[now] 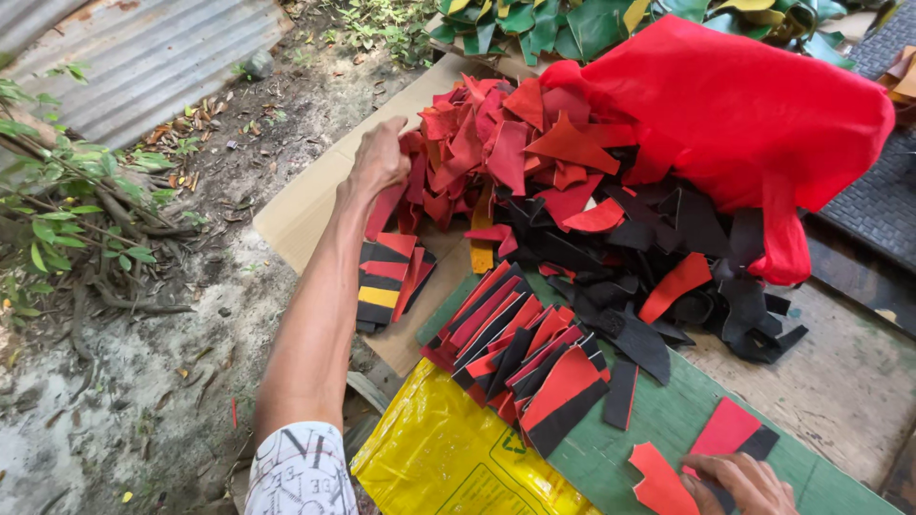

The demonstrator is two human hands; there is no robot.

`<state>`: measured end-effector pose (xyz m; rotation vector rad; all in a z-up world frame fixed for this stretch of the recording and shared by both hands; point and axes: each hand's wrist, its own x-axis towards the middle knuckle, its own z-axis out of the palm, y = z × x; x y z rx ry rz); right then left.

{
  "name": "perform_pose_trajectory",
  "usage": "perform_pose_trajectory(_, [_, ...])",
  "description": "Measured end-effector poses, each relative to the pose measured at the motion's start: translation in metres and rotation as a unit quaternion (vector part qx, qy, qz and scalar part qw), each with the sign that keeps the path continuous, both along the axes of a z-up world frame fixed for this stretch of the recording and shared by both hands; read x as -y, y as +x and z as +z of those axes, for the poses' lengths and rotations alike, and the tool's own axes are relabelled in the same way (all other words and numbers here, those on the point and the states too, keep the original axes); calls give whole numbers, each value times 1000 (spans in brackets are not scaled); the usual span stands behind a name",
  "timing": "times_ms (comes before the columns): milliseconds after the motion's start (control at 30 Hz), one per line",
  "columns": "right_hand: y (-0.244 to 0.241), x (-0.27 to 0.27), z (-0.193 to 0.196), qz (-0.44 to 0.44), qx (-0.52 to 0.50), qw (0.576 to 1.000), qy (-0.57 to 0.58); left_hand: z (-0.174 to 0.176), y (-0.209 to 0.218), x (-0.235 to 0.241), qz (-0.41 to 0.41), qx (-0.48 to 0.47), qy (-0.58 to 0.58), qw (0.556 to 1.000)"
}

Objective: The person cuts red and black material pieces using shears on a green cutting board. They repeatedly pick up pieces, trim edges, and place finished pieces into a pile on the table.

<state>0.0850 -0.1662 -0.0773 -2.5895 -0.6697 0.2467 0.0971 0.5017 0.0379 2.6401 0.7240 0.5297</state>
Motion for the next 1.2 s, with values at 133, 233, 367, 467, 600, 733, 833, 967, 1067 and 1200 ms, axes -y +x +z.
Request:
perform_pose_trajectory(133, [-2, 16, -11, 1, 22, 999, 23, -24, -10, 4, -3, 100, 25, 995])
perform_pose_trajectory(233, [-1, 20, -18, -6, 22, 999, 39, -4, -1, 7, -28, 134, -22, 990])
perform_pose_trajectory(367, [-6, 23, -23, -17, 23, 999, 32, 34, 5, 15, -36, 140, -88, 986])
perform_pose_trajectory(467, [-3, 23, -22, -12, 17, 999, 25, 68, 11, 28, -72, 191, -48, 978])
perform_pose_trajectory(600, [-2, 33, -22, -14, -20, 999, -44, 106, 13, 51, -103, 234, -112, 960])
perform_pose_trajectory(733, [0, 39, -25, -8, -33, 998, -61, 117, 37, 90, -136, 302, -191, 924])
perform_pose_trajectory(833, [-1, 43, -26, 0, -39, 998, -56, 104, 64, 123, -154, 314, -258, 901])
perform_pose_trajectory(967, [0, 48, -29, 7, -47, 997, -54, 78, 82, 146, -134, 232, -300, 915])
perform_pose_trajectory(1067, [-3, 49, -30, -15, -49, 997, -62, 72, 86, 142, -139, 243, -225, 933])
perform_pose_trajectory(1200, [-8, 45, -29, -30, -32, 998, -35, 80, 84, 129, -149, 280, -346, 883])
